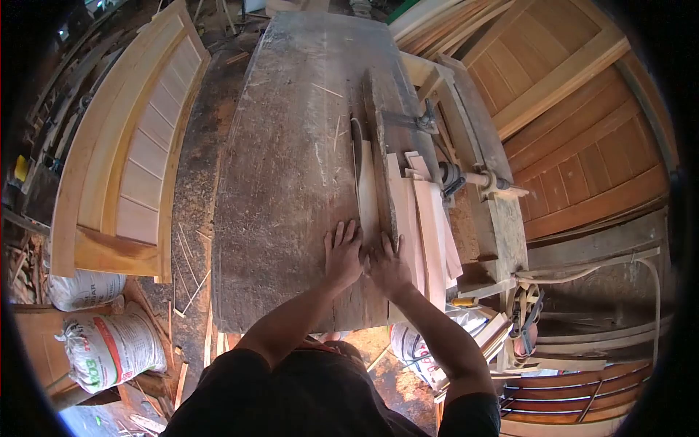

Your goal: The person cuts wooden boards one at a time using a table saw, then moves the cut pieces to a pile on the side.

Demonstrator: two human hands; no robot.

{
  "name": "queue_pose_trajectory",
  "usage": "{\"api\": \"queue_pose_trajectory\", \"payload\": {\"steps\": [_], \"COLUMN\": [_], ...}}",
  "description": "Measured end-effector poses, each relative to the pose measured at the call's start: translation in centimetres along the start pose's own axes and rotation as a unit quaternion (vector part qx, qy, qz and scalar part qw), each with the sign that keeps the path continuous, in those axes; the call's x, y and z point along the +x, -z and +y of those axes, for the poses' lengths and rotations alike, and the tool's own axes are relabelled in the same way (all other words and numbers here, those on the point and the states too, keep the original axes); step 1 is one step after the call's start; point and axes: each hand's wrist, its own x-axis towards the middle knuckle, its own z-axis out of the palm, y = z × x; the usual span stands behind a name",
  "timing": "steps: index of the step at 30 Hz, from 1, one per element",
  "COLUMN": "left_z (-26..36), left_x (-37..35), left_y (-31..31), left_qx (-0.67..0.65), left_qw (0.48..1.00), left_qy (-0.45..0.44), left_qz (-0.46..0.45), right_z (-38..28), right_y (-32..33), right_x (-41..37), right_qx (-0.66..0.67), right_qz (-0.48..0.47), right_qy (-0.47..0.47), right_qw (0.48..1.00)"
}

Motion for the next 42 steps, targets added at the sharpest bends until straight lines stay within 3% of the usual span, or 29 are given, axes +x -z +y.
{"api": "queue_pose_trajectory", "payload": {"steps": [4,8,9,10,11,12,13,15,16,18,19,20,23,27,31,32,33,34,35,36,39,40,41,42], "left_z": [0.6,0.7,1.2,1.7,1.5,0.9,0.6,0.5,1.0,1.1,1.3,1.3,1.6,2.3,2.1,1.2,-0.8,-3.5,-6.7,-10.2,-11.6,-17.0,-22.1,-26.6], "left_x": [0.2,-4.4,-6.8,-9.7,-12.1,-13.5,-13.6,-15.0,-15.3,-14.3,-13.7,-13.1,-12.5,-12.6,-12.5,-12.8,-13.4,-14.4,-15.6,-17.0,-18.1,-19.8,-21.6,-23.1], "left_y": [1.0,1.0,2.4,4.1,4.6,5.8,5.8,5.7,5.6,4.9,4.8,5.0,5.9,4.8,4.3,3.5,2.2,1.3,1.6,2.2,12.4,13.8,15.2,16.6], "left_qx": [0.009,-0.004,0.006,0.016,0.002,-0.004,-0.044,-0.126,-0.075,-0.082,-0.084,-0.076,-0.050,-0.054,-0.002,-0.001,0.029,0.057,0.050,0.037,-0.068,-0.256,-0.506,-0.652], "left_qw": [1.000,0.996,0.990,0.978,0.964,0.938,0.940,0.934,0.954,0.954,0.955,0.951,0.926,0.941,0.923,0.916,0.906,0.892,0.907,0.917,0.957,0.923,0.806,0.679], "left_qy": [-0.007,-0.085,-0.115,-0.148,-0.184,-0.280,-0.268,-0.232,-0.246,-0.256,-0.260,-0.253,-0.311,-0.310,-0.353,-0.366,-0.384,-0.404,-0.394,-0.386,-0.141,-0.023,0.131,0.251], "left_qz": [-0.008,-0.020,-0.079,-0.143,-0.190,-0.202,-0.208,-0.241,-0.154,-0.131,-0.117,-0.162,-0.209,-0.122,-0.153,-0.164,-0.178,-0.194,-0.142,-0.094,-0.243,-0.287,-0.278,-0.224], "right_z": [-1.0,-5.3,-6.2,-8.8,-9.9,-12.0,-12.6,-14.8,-15.5,-15.6,-15.2,-14.8,-14.1,-13.1,-9.3,-6.9,-6.0,-4.2,-2.9,-2.2,-1.5,-1.7,-1.7,-1.5], "right_y": [0.2,-3.0,0.4,-1.4,0.8,-1.3,-1.7,-2.9,-2.8,-2.7,-1.6,0.0,2.3,-1.6,-2.5,-0.4,-2.9,-1.0,-0.3,-0.6,-3.3,-6.8,-11.3,-14.5], "right_x": [0.5,-4.5,-8.0,-11.8,-15.1,-18.3,-20.2,-21.1,-21.1,-19.9,-19.7,-19.8,-22.1,-27.8,-26.7,-25.6,-23.9,-23.0,-22.5,-22.6,-28.4,-30.8,-33.3,-36.2], "right_qx": [0.101,0.222,0.233,0.242,0.315,0.322,0.363,0.488,0.520,0.576,0.556,0.536,0.515,0.486,0.499,0.547,0.514,0.492,0.433,0.426,0.430,0.386,0.342,0.315], "right_qz": [-0.014,0.071,0.024,0.098,0.074,0.113,0.110,0.170,0.135,0.076,0.071,0.066,0.071,0.127,0.240,0.205,0.290,0.267,0.287,0.335,0.347,0.357,0.365,0.308], "right_qy": [-0.049,-0.124,-0.111,-0.137,-0.160,-0.178,-0.194,-0.284,-0.330,-0.414,-0.411,-0.407,-0.436,-0.438,-0.441,-0.450,-0.440,-0.441,-0.442,-0.456,-0.504,-0.558,-0.606,-0.683], "right_qw": [0.994,0.965,0.966,0.955,0.933,0.923,0.904,0.808,0.776,0.701,0.718,0.736,0.734,0.746,0.706,0.676,0.676,0.701,0.731,0.706,0.664,0.642,0.619,0.582]}}
